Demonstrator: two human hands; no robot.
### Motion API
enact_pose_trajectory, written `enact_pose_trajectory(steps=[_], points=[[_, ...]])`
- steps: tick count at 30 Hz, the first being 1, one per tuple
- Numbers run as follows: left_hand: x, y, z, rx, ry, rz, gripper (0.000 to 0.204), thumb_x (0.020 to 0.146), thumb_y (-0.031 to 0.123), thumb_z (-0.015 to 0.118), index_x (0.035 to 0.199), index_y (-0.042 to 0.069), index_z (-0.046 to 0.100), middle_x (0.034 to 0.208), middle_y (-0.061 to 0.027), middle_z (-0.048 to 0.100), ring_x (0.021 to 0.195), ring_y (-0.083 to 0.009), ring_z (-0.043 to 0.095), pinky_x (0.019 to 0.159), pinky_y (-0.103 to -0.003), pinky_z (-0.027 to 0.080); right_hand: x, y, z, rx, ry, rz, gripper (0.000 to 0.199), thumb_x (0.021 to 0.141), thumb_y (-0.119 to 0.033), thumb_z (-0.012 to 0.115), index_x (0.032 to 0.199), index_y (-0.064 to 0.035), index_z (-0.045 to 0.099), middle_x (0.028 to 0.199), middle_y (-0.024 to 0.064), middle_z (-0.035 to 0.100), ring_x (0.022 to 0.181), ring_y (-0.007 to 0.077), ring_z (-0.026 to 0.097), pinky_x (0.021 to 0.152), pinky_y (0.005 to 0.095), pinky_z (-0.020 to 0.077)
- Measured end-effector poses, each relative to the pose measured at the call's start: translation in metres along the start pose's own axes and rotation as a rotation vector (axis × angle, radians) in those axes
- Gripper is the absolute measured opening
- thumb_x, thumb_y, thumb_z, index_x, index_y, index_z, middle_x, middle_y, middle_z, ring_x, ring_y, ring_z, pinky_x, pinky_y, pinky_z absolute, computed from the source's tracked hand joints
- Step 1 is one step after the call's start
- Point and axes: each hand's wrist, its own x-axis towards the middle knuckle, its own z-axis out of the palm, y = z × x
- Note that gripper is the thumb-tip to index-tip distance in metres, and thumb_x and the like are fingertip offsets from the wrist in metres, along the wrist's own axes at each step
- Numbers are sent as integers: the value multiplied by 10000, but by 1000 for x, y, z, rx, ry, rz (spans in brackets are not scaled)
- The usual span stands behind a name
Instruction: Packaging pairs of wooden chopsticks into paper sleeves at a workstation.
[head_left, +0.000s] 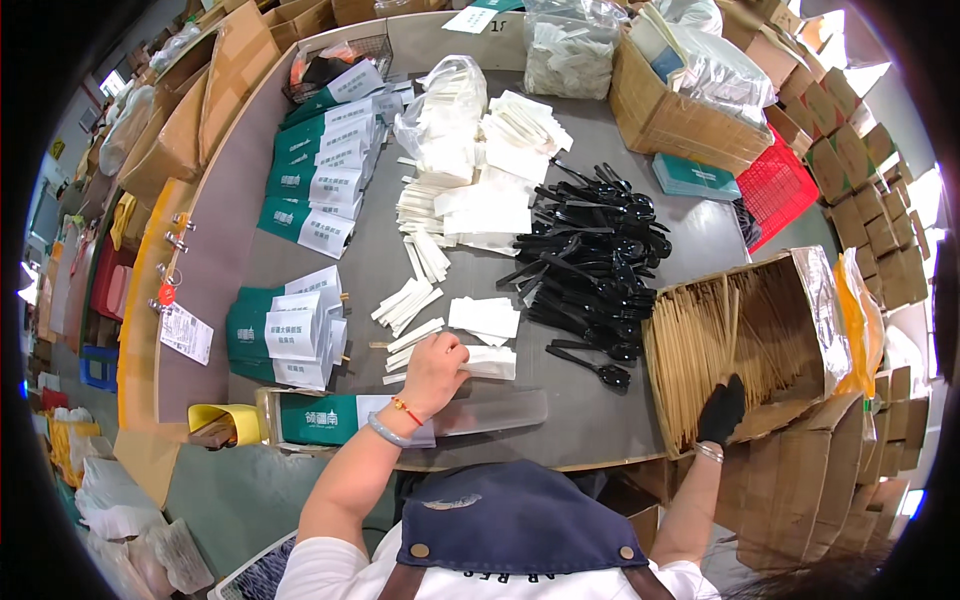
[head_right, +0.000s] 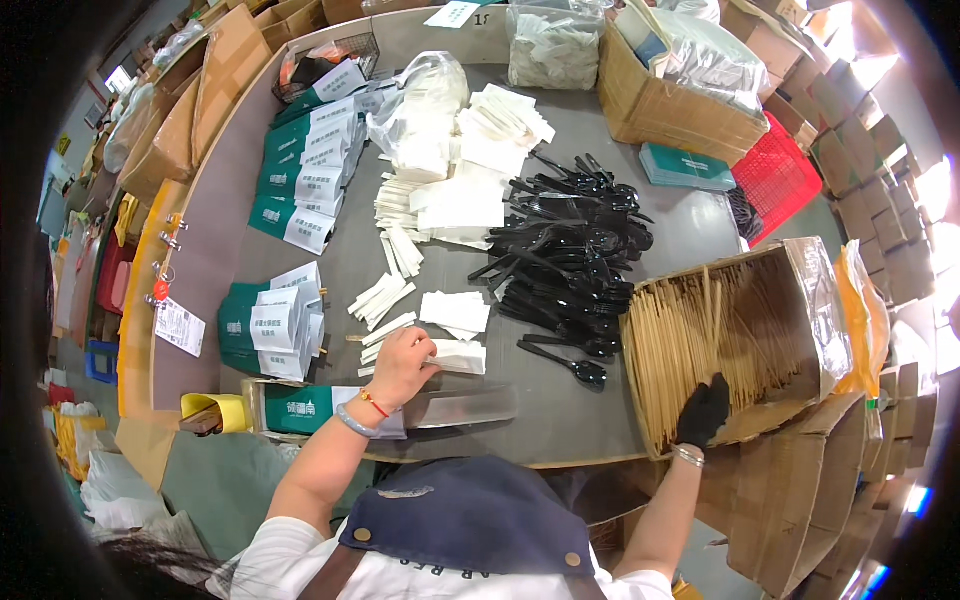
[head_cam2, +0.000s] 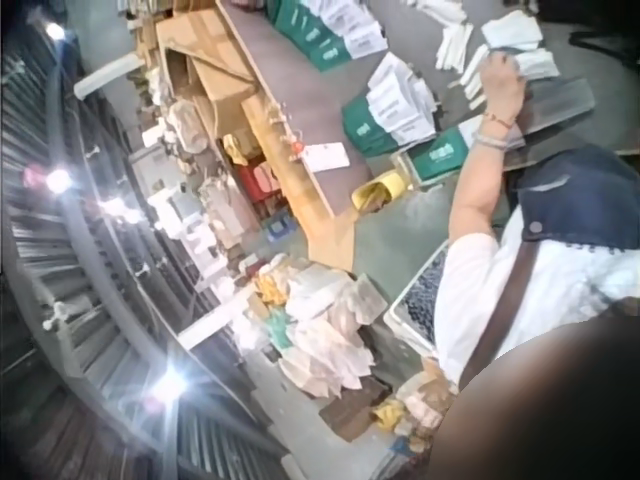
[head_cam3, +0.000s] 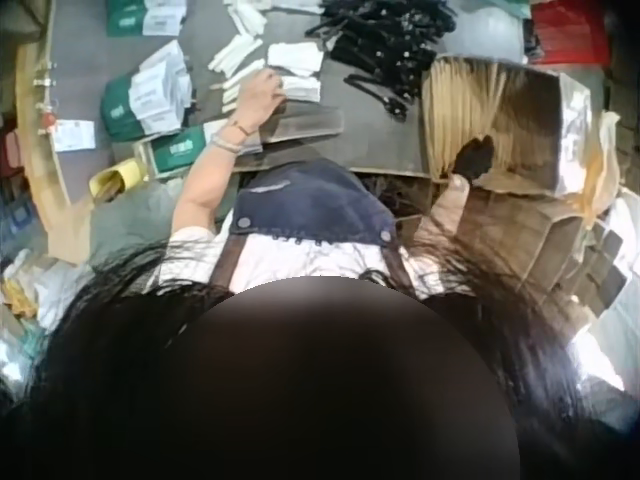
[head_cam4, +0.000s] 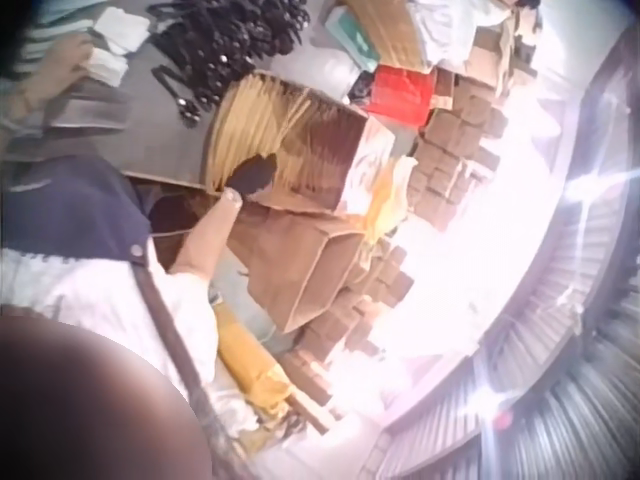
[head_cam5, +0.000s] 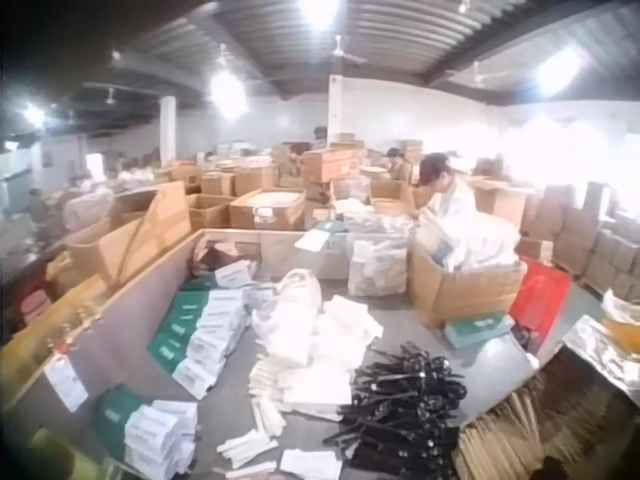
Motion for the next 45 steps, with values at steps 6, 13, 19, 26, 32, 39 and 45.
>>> enact_pose_trajectory(steps=[6, 13, 19, 26, 32, 39, 45], points=[[-4, 3, -3, 0, -52, 47, 221, 670, 91, 781, 780, 64, 591, 780, -60, 579, 774, -268, 582, 710, -379, 465, -57, -130, 25, 392, -439, -361, 223, 915, -243, 613, 1017, -50, 658, 960, 168, 659, 903, 341, 640, 776, 401, 508], [-27, 29, -33, -478, -419, -198, 199, 712, 137, 755, 884, 90, 666, 782, -56, 608, 743, -262, 585, 663, -380, 456, -60, -152, 46, 70, -590, -541, 219, 802, -221, 709, 987, -106, 681, 884, 115, 640, 820, 331, 641, 696, 424, 502], [-82, 54, -28, 51, -221, 40, 357, 686, 209, 774, 1020, 143, 667, 1043, 24, 599, 957, -232, 525, 806, -389, 407, -79, -186, 27, 296, -833, -695, 141, 791, -232, 684, 898, -144, 709, 877, 76, 639, 831, 293, 642, 698, 410, 512], [-99, 41, -39, 47, -253, -15, 499, 666, 211, 791, 1133, 122, 639, 1197, 3, 583, 1097, -250, 513, 902, -432, 406, -126, -212, 48, 306, -878, -867, 243, 784, -283, 716, 1007, -187, 702, 797, 74, 610, 734, 287, 632, 628, 404, 496], [-96, 18, -65, 31, -201, -123, 754, 589, 253, 866, 1260, 92, 562, 1284, -112, 510, 1199, -343, 440, 995, -484, 370, -110, -170, 24, 2, -839, -1047, 398, 810, -305, 697, 1204, -317, 650, 808, 57, 604, 752, 263, 616, 615, 402, 498], [-70, 36, -35, -3, -172, -36, 766, 537, 212, 873, 1215, 49, 555, 1250, -97, 516, 1140, -312, 473, 990, -442, 376, -153, -214, 42, 568, -943, -990, 321, 809, -198, 687, 1128, -166, 672, 1003, 114, 661, 905, 320, 636, 729, 416, 526], [-68, 40, -26, 1, -181, -51, 775, 545, 176, 863, 1249, 69, 557, 1250, -86, 528, 1136, -331, 476, 967, -446, 397, -157, -187, 56, 525, -933, -471, 165, 787, -217, 717, 887, -88, 706, 952, 153, 654, 880, 330, 642, 739, 403, 520]])
